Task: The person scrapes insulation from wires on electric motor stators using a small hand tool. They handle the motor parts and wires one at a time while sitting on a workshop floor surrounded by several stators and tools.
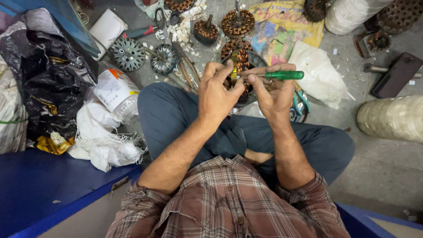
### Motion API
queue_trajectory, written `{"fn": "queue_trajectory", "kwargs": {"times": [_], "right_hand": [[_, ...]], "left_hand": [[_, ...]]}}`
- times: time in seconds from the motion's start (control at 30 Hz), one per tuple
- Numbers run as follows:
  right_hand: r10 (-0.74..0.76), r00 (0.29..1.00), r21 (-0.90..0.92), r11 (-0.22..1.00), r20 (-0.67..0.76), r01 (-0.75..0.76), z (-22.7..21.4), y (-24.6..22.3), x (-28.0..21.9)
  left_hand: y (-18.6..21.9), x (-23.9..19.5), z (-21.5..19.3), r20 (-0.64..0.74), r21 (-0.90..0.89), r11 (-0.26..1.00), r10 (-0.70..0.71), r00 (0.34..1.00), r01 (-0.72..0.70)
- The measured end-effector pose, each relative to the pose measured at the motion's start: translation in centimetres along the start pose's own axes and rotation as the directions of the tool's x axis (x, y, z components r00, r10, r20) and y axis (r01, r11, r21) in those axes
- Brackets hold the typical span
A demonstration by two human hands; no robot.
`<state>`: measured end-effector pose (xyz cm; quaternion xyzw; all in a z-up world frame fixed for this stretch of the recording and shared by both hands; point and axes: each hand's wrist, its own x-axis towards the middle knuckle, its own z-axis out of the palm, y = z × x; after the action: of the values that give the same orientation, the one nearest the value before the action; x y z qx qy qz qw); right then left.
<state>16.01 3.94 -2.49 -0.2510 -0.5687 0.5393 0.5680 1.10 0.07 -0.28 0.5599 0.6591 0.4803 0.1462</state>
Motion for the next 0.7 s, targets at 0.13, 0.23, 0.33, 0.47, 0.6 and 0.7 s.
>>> {"fn": "queue_trajectory", "kwargs": {"times": [0.13,0.23,0.33,0.47,0.6,0.7], "right_hand": [[-0.004,0.999,-0.062,0.998,0.037,0.007,-0.2,-0.2,0.1],[-0.003,0.999,-0.077,0.997,0.050,0.007,-0.1,-0.5,0.2],[-0.028,0.999,-0.133,0.991,0.042,0.034,0.2,-0.8,0.3],[-0.022,0.999,-0.226,0.974,0.043,0.031,0.7,-1.5,0.6],[-0.081,0.994,-0.441,0.891,0.080,0.108,0.8,-2.2,0.8],[-0.026,0.998,-0.431,0.901,0.052,0.045,0.8,-2.3,0.9]], "left_hand": [[0.2,0.1,0.2,-0.015,-0.008,1.000,0.006,1.000,-0.006],[0.2,0.1,0.3,-0.017,-0.018,1.000,-0.005,1.000,0.005],[0.1,0.0,0.3,-0.019,-0.030,1.000,0.006,1.000,-0.006],[0.1,0.0,0.3,-0.060,0.027,0.996,0.082,0.995,-0.081],[0.2,-0.1,0.2,0.003,0.013,0.999,-0.039,0.999,0.039],[0.2,0.1,0.1,0.004,-0.025,0.999,-0.029,1.000,0.029]]}}
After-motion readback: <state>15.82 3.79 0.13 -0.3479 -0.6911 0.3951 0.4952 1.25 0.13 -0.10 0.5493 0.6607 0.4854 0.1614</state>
